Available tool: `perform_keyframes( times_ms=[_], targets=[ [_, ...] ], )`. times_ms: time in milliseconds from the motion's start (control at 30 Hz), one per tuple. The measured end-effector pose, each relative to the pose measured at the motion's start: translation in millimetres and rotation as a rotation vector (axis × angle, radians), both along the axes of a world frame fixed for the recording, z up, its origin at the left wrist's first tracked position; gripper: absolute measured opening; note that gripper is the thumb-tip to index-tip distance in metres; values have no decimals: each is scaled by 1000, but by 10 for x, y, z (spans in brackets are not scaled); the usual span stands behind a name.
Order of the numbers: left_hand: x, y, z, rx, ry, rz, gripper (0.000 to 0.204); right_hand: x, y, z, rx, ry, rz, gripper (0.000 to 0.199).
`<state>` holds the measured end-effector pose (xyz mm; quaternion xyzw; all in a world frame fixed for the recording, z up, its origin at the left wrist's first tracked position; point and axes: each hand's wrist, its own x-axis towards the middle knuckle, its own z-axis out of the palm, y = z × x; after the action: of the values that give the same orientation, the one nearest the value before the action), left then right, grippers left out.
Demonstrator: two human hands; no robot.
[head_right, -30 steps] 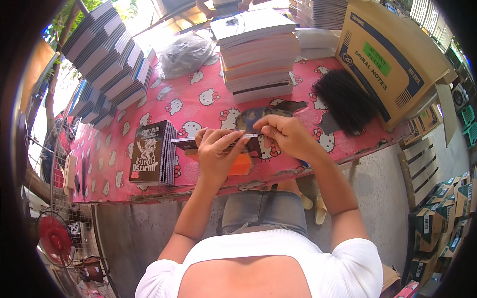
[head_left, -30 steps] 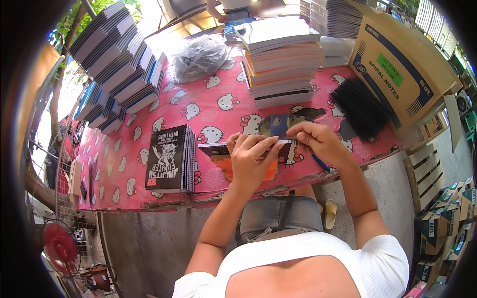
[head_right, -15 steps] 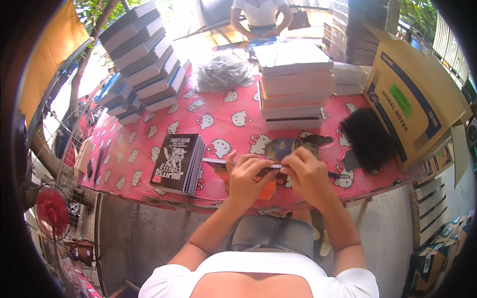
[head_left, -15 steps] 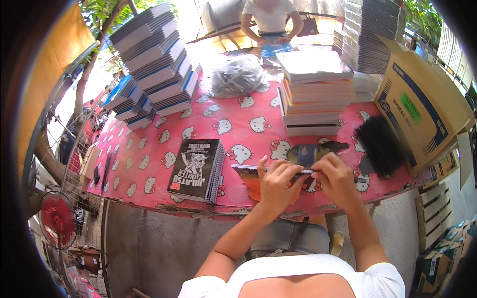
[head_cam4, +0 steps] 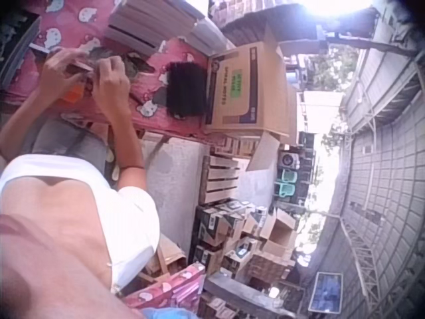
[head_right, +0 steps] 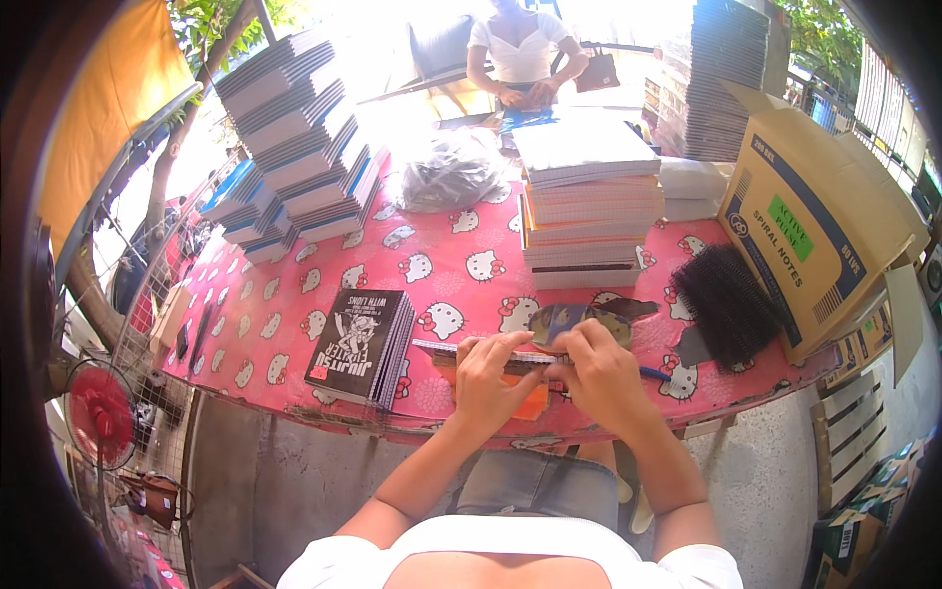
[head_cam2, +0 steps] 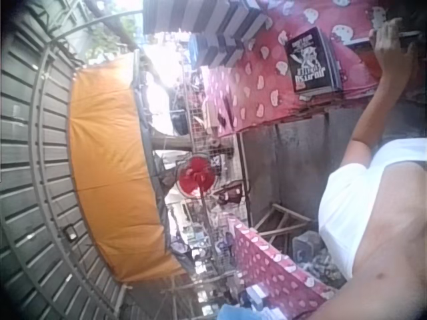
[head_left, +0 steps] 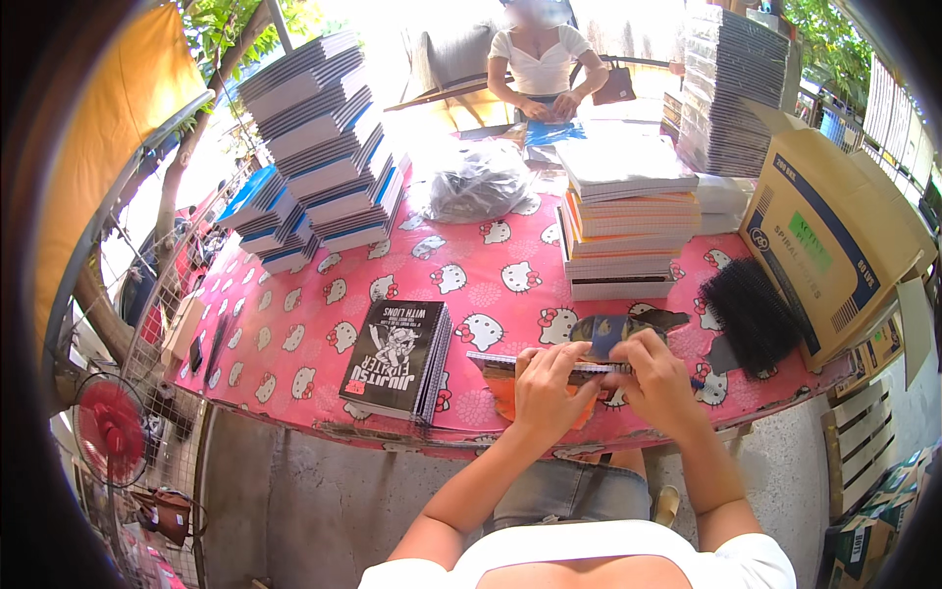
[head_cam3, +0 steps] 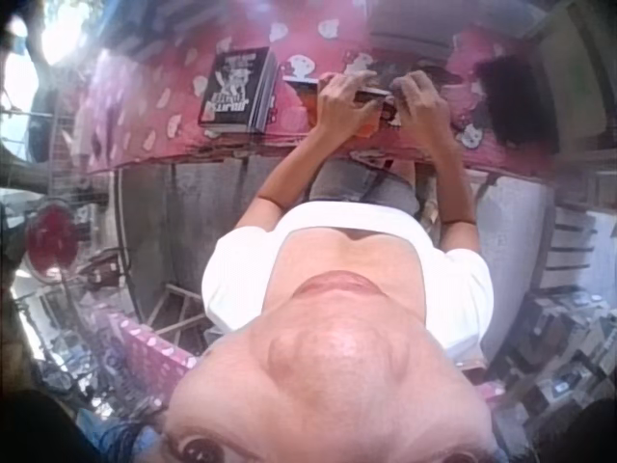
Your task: The person binds spiral notebooks by cutting wire coils to size, threading them through the punched holes in paper stacks, and crimping the ends by hand and with a tool.
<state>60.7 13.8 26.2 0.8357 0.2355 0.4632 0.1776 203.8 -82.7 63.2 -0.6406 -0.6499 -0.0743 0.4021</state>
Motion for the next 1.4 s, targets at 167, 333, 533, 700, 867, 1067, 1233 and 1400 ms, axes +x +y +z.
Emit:
perform_keyframes(
  times_ms=[167,333,533,700,867,1067,1233,1400],
  targets=[
    [-44,18,-18,1,29,-5,37,-35,27,-20,-13,67,23,23],
    [-67,-32,105,107,67,92,21,-18,20,-47,1,-52,17,18],
    [-107,20,-3,24,118,16,18,-7,27,-82,-27,-76,71,13],
    [-154,22,2,52,99,-7,21,555,185,-82,-270,229,195,15],
    [-71,3,3,14,64,16,33,1049,315,-880,-609,-317,-26,34],
    [-69,-18,5,58,-8,111,34,981,328,-758,-616,-186,-208,39],
    [-59,2,-9,110,26,56,29,1233,342,-704,-41,311,39,37],
    [-54,69,-33,73,38,19,29,1152,420,-440,-276,82,-108,39]
  ],
)
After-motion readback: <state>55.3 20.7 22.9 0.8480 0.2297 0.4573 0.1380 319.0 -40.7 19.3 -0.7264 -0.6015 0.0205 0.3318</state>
